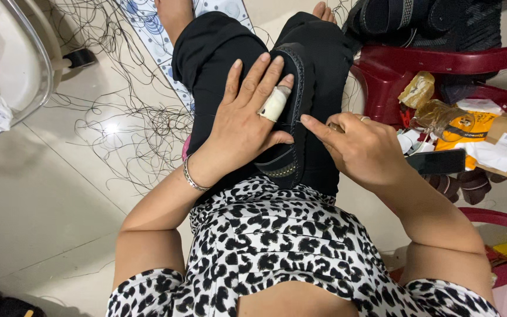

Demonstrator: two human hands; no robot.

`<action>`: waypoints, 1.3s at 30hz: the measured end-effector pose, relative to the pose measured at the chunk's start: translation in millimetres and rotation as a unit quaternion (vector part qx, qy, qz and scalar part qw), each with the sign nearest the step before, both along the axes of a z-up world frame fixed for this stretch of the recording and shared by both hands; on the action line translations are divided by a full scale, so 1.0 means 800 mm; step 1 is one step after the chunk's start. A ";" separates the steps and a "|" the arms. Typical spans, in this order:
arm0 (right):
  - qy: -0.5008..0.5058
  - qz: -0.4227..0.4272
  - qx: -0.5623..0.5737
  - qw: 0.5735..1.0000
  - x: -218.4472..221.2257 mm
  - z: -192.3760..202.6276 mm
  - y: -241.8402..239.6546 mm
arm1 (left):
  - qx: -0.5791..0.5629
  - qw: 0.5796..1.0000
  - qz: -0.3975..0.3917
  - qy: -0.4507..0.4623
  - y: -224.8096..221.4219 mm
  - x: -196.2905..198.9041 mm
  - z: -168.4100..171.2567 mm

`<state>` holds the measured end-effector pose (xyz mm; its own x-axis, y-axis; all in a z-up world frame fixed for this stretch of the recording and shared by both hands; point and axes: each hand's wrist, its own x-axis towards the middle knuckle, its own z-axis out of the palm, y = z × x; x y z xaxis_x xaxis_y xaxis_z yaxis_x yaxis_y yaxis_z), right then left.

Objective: The person sews the sole of a black shoe by hand using a needle and thread while holding the shoe in their lap.

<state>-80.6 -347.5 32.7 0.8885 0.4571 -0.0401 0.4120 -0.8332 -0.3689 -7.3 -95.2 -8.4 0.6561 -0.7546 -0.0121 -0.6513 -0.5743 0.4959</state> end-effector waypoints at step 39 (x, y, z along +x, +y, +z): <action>0.026 -0.030 0.121 0.992 0.022 -0.029 0.032 | -0.359 0.863 0.159 0.318 0.008 -0.021 -0.005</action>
